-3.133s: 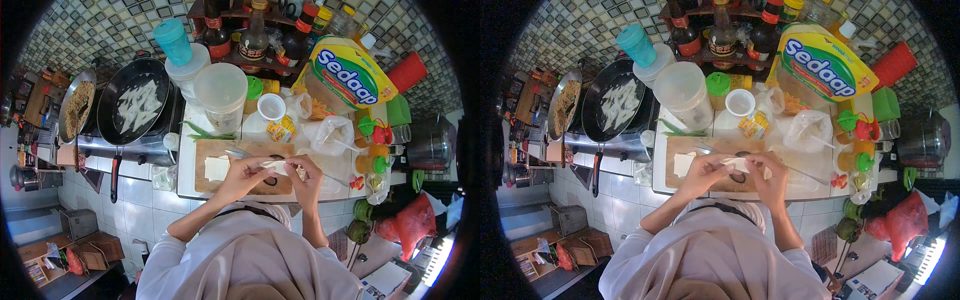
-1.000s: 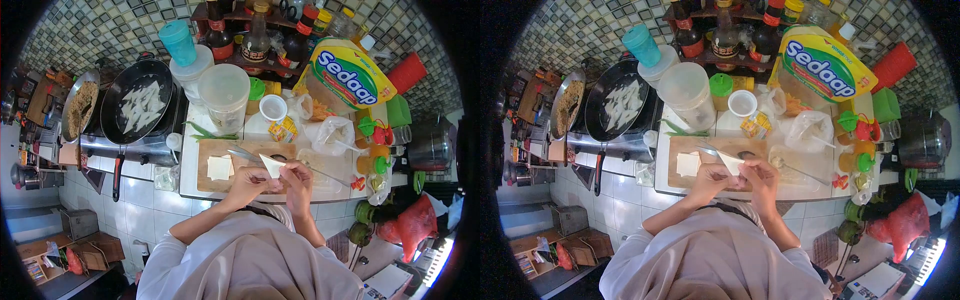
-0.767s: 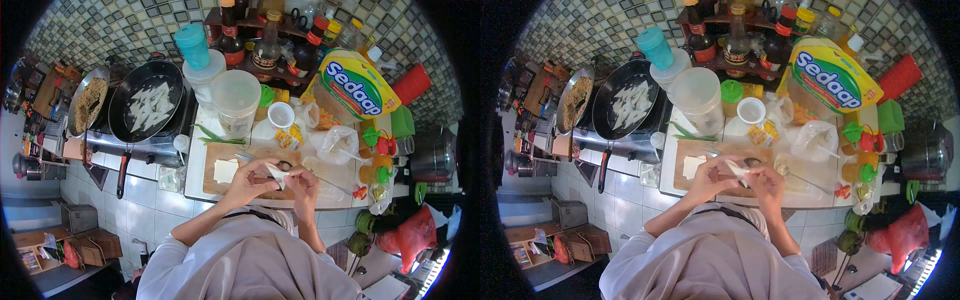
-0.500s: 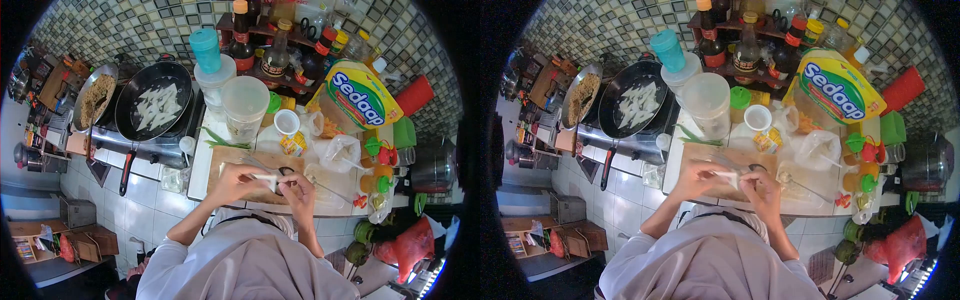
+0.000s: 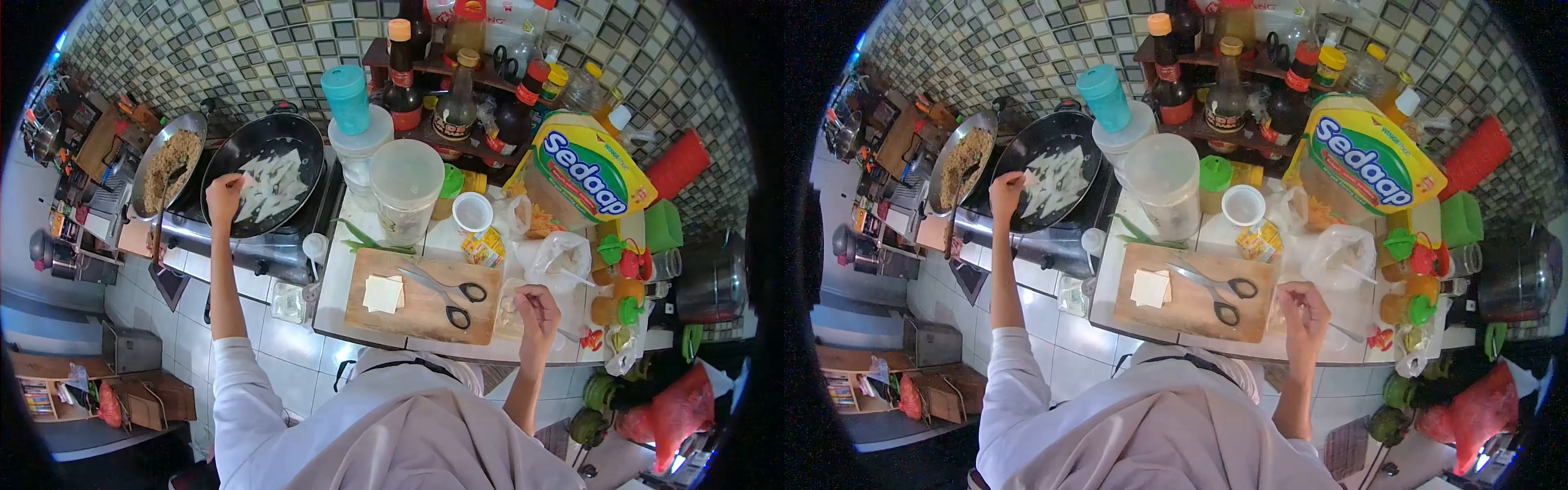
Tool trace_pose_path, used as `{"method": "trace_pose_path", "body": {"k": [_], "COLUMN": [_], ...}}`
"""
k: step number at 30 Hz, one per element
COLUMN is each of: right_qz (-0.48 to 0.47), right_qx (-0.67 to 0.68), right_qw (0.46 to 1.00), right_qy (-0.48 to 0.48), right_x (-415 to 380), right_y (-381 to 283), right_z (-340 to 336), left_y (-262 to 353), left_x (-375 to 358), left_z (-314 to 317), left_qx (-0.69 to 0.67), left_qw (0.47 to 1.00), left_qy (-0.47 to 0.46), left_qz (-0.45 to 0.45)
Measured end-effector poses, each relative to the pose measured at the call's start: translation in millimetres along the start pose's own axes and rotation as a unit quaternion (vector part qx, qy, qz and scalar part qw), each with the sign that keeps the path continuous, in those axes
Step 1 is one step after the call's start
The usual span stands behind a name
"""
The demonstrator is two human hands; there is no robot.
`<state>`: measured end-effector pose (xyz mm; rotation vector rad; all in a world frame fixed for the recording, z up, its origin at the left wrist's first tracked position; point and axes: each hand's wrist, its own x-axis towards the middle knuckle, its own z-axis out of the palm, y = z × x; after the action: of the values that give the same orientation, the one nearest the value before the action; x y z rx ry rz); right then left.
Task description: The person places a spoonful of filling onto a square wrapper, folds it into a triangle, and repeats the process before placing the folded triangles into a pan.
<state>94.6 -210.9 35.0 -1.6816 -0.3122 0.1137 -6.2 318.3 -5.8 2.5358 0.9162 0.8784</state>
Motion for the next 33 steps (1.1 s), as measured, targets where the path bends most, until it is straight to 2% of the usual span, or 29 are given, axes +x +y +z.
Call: {"method": "trace_pose_path", "body": {"k": [1, 3, 4, 7, 10, 11, 12, 13, 14, 16, 17, 18, 19, 20, 21, 23, 24, 25, 29, 31, 33], "right_qz": [0.005, 0.002, 0.000, 0.010, 0.010, 0.013, -0.005, -0.024, -0.021, -0.025, -0.023, -0.094, -0.162, -0.162, -0.127, -0.096, 0.000, 0.097, 0.158, 0.049, 0.084], "right_qx": [0.007, 0.005, 0.002, 0.010, -0.013, -0.013, -0.041, -0.069, -0.071, -0.304, -0.308, -0.472, -0.616, -0.619, -0.620, -0.619, -0.531, -0.428, -0.370, -0.420, -0.403], "right_qw": [1.000, 1.000, 0.999, 0.998, 0.996, 0.996, 0.991, 0.983, 0.983, 0.910, 0.908, 0.814, 0.686, 0.685, 0.702, 0.718, 0.811, 0.879, 0.897, 0.892, 0.896], "right_qy": [0.013, 0.025, 0.033, 0.054, 0.086, 0.087, 0.128, 0.167, 0.167, 0.282, 0.283, 0.325, 0.352, 0.349, 0.328, 0.303, 0.247, 0.185, 0.185, 0.159, 0.166], "right_x": [0.1, -0.2, -0.9, -3.0, -5.0, -5.8, -7.1, -8.3, -9.8, -13.3, -14.3, -15.3, -16.9, -20.3, -24.9, -28.8, -30.5, -30.5, -31.6, -31.0, -30.2], "right_y": [-0.1, 2.3, 3.4, 3.6, 3.4, 6.2, 10.4, 14.3, 17.5, 23.1, 25.4, 27.4, 29.3, 36.7, 50.3, 71.3, 79.2, 80.5, 84.6, 98.4, 94.7], "right_z": [-2.0, -7.1, -9.2, -12.4, -18.3, -23.6, -32.3, -42.3, -55.0, -84.3, -95.9, -106.6, -117.2, -127.9, -137.3, -153.8, -161.5, -163.5, -161.7, -168.6, -168.0], "left_y": [-10.4, -30.6, -40.4, -60.9, -52.8, -45.4, -35.1, -22.6, -9.0, 31.3, 58.7, 80.6, 103.6, 110.1, 132.8, 163.9, 168.3, 171.3, 183.1, 181.6, 180.5], "left_x": [4.4, 10.1, 11.5, 14.6, 11.0, 9.9, 5.9, 0.0, -6.7, -29.9, -46.4, -66.3, -85.7, -104.4, -119.6, -140.5, -151.5, -160.5, -175.6, -175.0, -175.1], "left_z": [1.6, 7.0, 9.0, 11.8, 2.9, -1.5, -5.2, -8.4, -12.1, -29.5, -38.5, -39.9, -43.3, -35.0, -30.9, -25.7, -14.9, -4.9, 1.3, 2.8, 3.6], "left_qx": [-0.001, 0.173, 0.173, 0.312, 0.269, 0.210, 0.211, 0.129, 0.045, -0.067, -0.115, -0.218, -0.267, -0.281, -0.263, -0.214, -0.224, -0.233, -0.174, -0.151, -0.142], "left_qw": [1.000, 0.984, 0.984, 0.947, 0.957, 0.971, 0.971, 0.988, 0.996, 0.994, 0.978, 0.956, 0.934, 0.919, 0.931, 0.934, 0.937, 0.936, 0.943, 0.941, 0.939], "left_qy": [0.000, -0.016, -0.018, 0.005, 0.049, 0.071, 0.067, 0.070, 0.073, -0.071, -0.159, -0.185, -0.226, -0.271, -0.253, -0.282, -0.251, -0.219, -0.235, -0.251, -0.261], "left_qz": [0.004, -0.048, -0.045, -0.076, -0.092, -0.088, -0.088, -0.057, -0.026, -0.051, -0.076, -0.066, -0.072, -0.060, 0.003, 0.042, 0.093, 0.146, 0.161, 0.168, 0.172]}}
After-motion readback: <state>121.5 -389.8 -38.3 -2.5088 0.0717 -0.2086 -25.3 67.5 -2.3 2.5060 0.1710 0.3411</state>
